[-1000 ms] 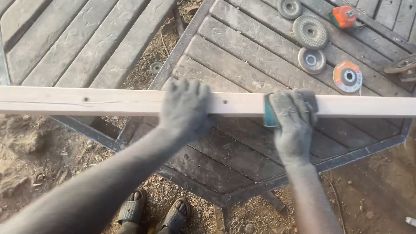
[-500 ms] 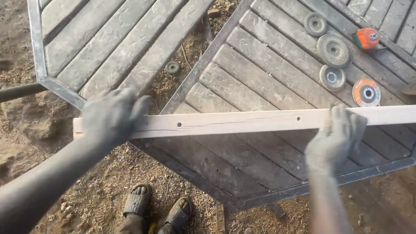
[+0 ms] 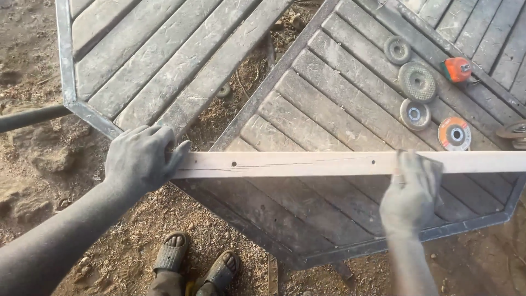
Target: Manual sanding of a wooden plank using a small piece of sandpaper to smooth the edges and surfaces.
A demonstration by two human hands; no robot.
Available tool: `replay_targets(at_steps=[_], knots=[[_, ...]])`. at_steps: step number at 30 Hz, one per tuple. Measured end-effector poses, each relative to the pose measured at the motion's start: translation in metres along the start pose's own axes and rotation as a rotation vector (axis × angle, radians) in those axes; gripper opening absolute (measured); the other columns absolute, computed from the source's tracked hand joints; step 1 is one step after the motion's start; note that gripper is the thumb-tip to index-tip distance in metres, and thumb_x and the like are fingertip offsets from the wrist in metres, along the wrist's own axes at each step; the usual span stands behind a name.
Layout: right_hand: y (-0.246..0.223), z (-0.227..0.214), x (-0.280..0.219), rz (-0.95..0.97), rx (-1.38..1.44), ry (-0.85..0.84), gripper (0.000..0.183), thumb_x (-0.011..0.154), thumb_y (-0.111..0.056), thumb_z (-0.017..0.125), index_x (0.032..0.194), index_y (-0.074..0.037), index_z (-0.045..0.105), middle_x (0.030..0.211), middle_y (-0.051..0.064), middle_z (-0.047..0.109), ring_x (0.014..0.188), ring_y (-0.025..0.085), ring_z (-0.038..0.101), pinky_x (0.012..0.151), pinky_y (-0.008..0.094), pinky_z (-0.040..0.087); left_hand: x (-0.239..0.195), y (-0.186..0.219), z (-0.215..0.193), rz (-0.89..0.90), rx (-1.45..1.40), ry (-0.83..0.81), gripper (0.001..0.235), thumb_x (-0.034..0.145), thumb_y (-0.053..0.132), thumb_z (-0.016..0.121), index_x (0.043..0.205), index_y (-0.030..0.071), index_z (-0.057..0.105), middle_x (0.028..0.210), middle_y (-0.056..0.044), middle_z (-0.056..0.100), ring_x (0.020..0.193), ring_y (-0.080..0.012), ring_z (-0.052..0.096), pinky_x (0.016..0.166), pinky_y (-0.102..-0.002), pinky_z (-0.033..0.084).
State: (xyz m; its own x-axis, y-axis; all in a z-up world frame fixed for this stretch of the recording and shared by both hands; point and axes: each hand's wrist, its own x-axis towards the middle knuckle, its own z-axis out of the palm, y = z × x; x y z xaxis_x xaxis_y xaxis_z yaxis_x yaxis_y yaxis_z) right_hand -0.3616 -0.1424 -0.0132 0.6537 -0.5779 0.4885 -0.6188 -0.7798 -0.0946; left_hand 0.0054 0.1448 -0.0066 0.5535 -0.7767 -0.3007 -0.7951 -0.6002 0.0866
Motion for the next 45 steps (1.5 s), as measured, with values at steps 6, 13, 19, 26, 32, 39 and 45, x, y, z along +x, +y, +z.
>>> replay_targets(at_steps=[6,13,19,26,32,39,45], knots=[[-0.176,-0.023,0.037,0.915,1.139,0.105,0.035,0.102,-0.023,0.056,0.073,-0.016,0.037,0.079,-0.002,0.038,0.065,0.011,0.032,0.059,0.022,0.031,0.007,0.007,-0.023,-0.103,-0.080,-0.005,0.047,0.104,0.058,0.047,0.084,0.018,0.061,0.084,-0.005,0.070,0.079,-0.0276,0.068,0.073,-0.047,0.058],[-0.063,0.000,-0.005,0.150,0.062,-0.043,0.032,0.097,0.002,0.065,0.127,-0.004,0.071,0.123,0.011,0.065,0.113,0.034,0.053,0.104,0.046,0.045,0.023,0.008,-0.021,-0.105,-0.099,0.017,0.052,0.107,0.058,0.044,0.079,0.017,0.058,0.080,-0.004,0.069,0.069,-0.0253,0.067,0.070,-0.045,0.057],[-0.182,0.048,-0.010,0.199,0.035,0.121,0.032,0.094,-0.025,0.071,0.126,-0.023,0.075,0.137,-0.003,0.069,0.131,0.030,0.058,0.103,0.046,0.040,0.027,-0.014,-0.007,0.058,-0.143,0.283,0.033,0.092,0.047,0.058,0.086,0.015,0.064,0.078,-0.009,0.066,0.081,-0.0332,0.072,0.071,-0.046,0.057],[-0.039,0.009,-0.019,0.348,0.003,-0.099,0.033,0.106,-0.017,0.059,0.138,-0.015,0.070,0.143,0.002,0.065,0.138,0.036,0.052,0.113,0.049,0.042,0.036,0.006,-0.033,-0.095,-0.084,0.013,0.046,0.106,0.053,0.046,0.082,0.017,0.063,0.086,-0.004,0.069,0.075,-0.0235,0.067,0.076,-0.043,0.056],[-0.209,0.030,-0.008,0.184,0.046,-0.096,0.043,0.089,-0.025,0.077,0.131,-0.021,0.070,0.137,-0.005,0.069,0.132,0.031,0.056,0.098,0.051,0.041,0.036,0.006,-0.028,-0.086,-0.097,0.015,0.045,0.105,0.053,0.047,0.083,0.017,0.063,0.086,-0.005,0.069,0.077,-0.0260,0.067,0.076,-0.045,0.055],[-0.070,-0.018,0.010,0.402,-0.140,-0.283,0.031,0.107,-0.017,0.055,0.133,-0.017,0.071,0.118,0.005,0.074,0.108,0.027,0.065,0.085,0.049,0.054,0.036,0.004,-0.030,-0.108,-0.101,-0.012,0.046,0.105,0.055,0.047,0.084,0.018,0.064,0.089,-0.004,0.069,0.078,-0.0244,0.067,0.074,-0.044,0.057],[-0.206,-0.025,0.033,1.296,1.202,0.166,0.085,0.088,-0.031,0.062,0.159,-0.011,0.020,0.169,0.010,0.026,0.149,0.022,0.039,0.118,0.036,0.040,0.038,0.001,-0.033,-0.109,-0.122,-0.016,0.046,0.105,0.055,0.046,0.085,0.017,0.063,0.090,-0.005,0.069,0.075,-0.0246,0.066,0.069,-0.043,0.055]])
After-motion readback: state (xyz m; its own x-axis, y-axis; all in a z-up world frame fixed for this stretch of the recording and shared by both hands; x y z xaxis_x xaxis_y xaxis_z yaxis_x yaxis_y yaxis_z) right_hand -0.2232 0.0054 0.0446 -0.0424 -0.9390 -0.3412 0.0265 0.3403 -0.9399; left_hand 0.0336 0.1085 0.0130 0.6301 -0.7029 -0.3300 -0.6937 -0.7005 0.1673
